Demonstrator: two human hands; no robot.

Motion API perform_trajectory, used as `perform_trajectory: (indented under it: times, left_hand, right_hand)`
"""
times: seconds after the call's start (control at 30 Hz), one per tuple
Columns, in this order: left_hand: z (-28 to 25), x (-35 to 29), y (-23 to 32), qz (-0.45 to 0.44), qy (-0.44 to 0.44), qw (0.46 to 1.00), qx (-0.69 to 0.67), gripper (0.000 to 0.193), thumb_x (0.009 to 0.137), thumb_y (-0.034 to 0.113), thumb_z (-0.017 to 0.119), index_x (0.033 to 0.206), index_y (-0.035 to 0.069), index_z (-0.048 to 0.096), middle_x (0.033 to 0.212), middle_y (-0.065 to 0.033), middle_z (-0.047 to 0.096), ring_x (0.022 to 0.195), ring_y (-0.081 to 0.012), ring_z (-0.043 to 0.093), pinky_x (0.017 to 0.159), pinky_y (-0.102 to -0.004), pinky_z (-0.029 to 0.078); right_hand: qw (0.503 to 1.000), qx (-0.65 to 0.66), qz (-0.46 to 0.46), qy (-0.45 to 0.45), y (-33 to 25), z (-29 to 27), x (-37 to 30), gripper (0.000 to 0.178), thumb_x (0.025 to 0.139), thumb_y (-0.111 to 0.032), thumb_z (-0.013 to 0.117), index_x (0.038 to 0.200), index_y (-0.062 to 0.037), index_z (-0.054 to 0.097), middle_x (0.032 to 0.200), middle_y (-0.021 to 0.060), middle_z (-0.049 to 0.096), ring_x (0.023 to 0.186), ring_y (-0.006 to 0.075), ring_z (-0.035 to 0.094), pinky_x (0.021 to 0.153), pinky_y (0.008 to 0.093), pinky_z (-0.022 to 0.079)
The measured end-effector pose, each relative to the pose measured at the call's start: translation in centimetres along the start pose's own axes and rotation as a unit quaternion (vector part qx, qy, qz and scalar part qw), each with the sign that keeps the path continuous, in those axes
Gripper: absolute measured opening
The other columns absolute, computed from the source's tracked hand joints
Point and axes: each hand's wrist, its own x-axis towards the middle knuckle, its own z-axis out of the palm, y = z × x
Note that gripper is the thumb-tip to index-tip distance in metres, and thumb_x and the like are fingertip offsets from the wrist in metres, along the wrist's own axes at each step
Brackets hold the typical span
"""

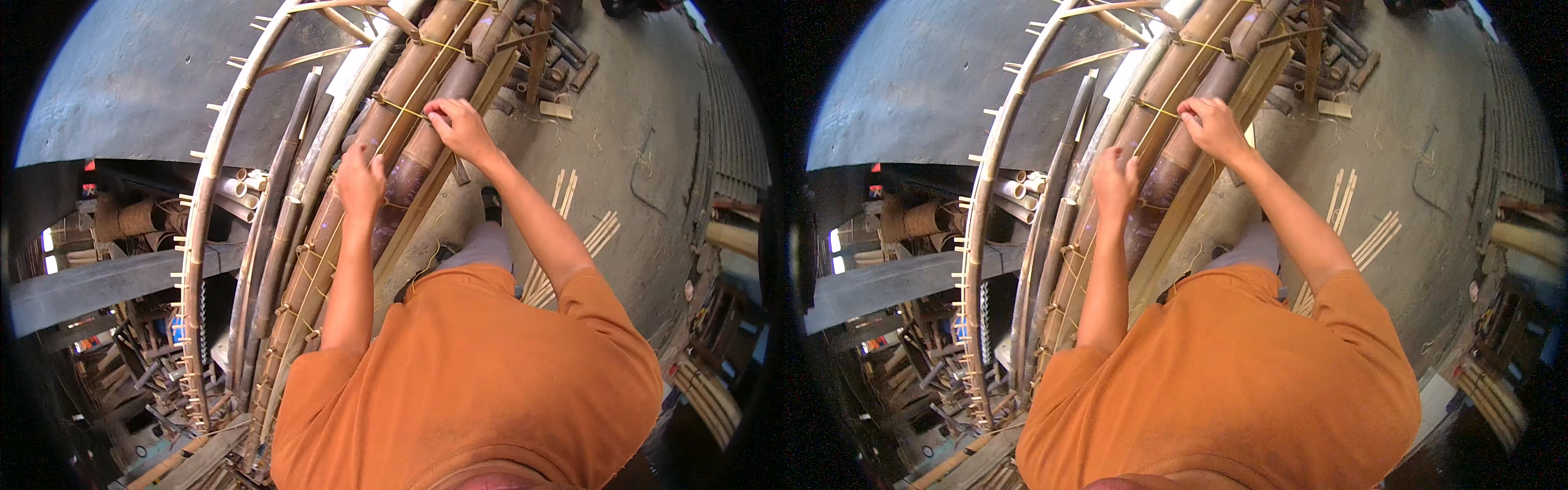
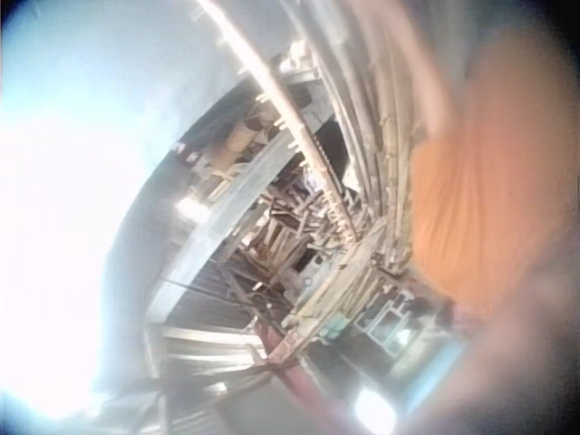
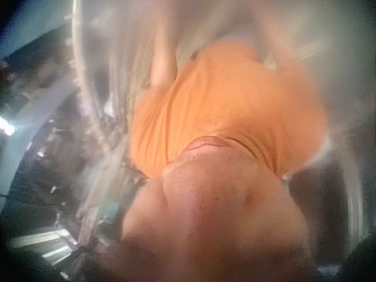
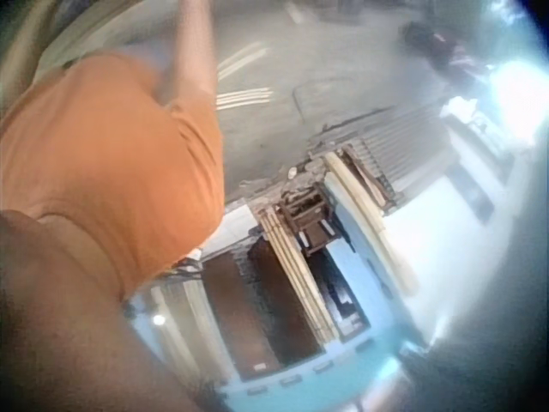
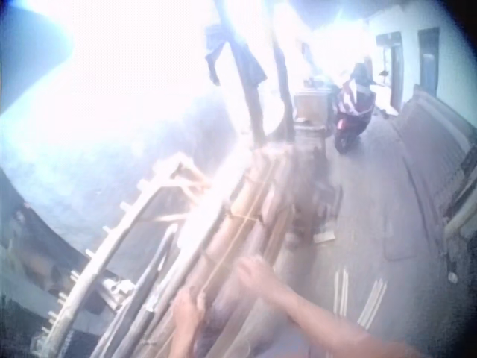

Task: The person assembles a bamboo frame by inserting thin bamboo strips into pre-cut slots on a larger bamboo structure. They then secure each strip by wrapping and tying a yellow string around the joints. The person repeats this process for multiple strips, ensuring each is firmly attached to the frame.

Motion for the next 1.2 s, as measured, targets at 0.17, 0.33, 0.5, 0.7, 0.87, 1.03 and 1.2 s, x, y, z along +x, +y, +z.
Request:
perform_trajectory:
  times: [0.17,0.33,0.5,0.7,0.87,1.03,1.2]
  left_hand:
    - [4.4,4.6,3.3,-0.056,-0.123,0.988,0.075,0.025,0.084,0.019,0.067,0.097,0.001,0.057,0.091,-0.0225,0.068,0.084,-0.0431,0.066,0.075,-0.0524,0.051]
    - [6.0,5.1,2.5,-0.107,-0.141,0.981,0.08,0.016,0.084,0.015,0.061,0.091,0.001,0.056,0.091,-0.0241,0.068,0.081,-0.0452,0.066,0.074,-0.0556,0.052]
    - [5.9,5.5,2.1,-0.102,-0.133,0.984,0.053,0.017,0.083,0.015,0.06,0.095,0.004,0.056,0.093,-0.0228,0.067,0.083,-0.0447,0.065,0.074,-0.0544,0.052]
    - [5.6,5.4,3.0,-0.127,-0.137,0.982,0.017,0.018,0.087,0.018,0.061,0.1,0.008,0.055,0.094,-0.0192,0.068,0.083,-0.043,0.065,0.071,-0.0538,0.052]
    - [5.7,5.4,3.5,-0.092,-0.059,0.993,-0.033,0.015,0.087,0.014,0.061,0.101,0.009,0.055,0.092,-0.0142,0.066,0.078,-0.0396,0.066,0.066,-0.0506,0.052]
    - [7.0,5.4,4.0,-0.094,-0.072,0.992,0.047,0.015,0.086,0.012,0.06,0.099,0.009,0.053,0.089,-0.0128,0.063,0.075,-0.04,0.064,0.062,-0.0501,0.051]
    - [6.9,5.8,3.3,-0.094,-0.08,0.992,0.01,0.016,0.086,0.014,0.06,0.1,0.009,0.053,0.09,-0.0151,0.063,0.076,-0.041,0.063,0.064,-0.0513,0.05]
  right_hand:
    - [0.956,-0.185,-0.213,-0.086,4.1,0.7,6.7,0.015,0.085,-0.022,0.066,0.098,-0.0157,0.068,0.105,0.0025,0.064,0.104,0.024,0.057,0.089,0.0382,0.041]
    - [0.911,-0.16,-0.306,-0.223,6.0,1.6,9.7,0.012,0.085,-0.025,0.066,0.091,-0.0155,0.063,0.092,0.0016,0.06,0.095,0.0234,0.056,0.088,0.0391,0.039]
    - [0.896,-0.085,-0.347,-0.264,7.2,1.6,11.4,0.015,0.082,-0.022,0.068,0.093,-0.0146,0.06,0.09,0.0048,0.058,0.089,0.0261,0.056,0.077,0.0401,0.044]
    - [0.861,-0.149,-0.373,-0.314,7.6,1.8,12.3,0.02,0.082,-0.023,0.067,0.096,-0.0156,0.056,0.081,0.0061,0.062,0.084,0.0268,0.063,0.075,0.0391,0.048]
    - [0.843,-0.169,-0.31,-0.407,6.4,1.3,13.9,0.02,0.085,-0.026,0.066,0.096,-0.0129,0.056,0.081,0.0093,0.066,0.08,0.0315,0.066,0.07,0.0442,0.05]
    - [0.823,-0.151,-0.37,-0.404,7.7,2.3,14.5,0.024,0.086,-0.026,0.065,0.097,-0.01,0.05,0.078,0.0123,0.067,0.074,0.0371,0.066,0.063,0.0493,0.049]
    - [0.807,-0.158,-0.388,-0.416,8.0,2.8,14.9,0.024,0.086,-0.026,0.064,0.096,-0.0097,0.05,0.079,0.0125,0.067,0.074,0.0369,0.066,0.062,0.0491,0.049]
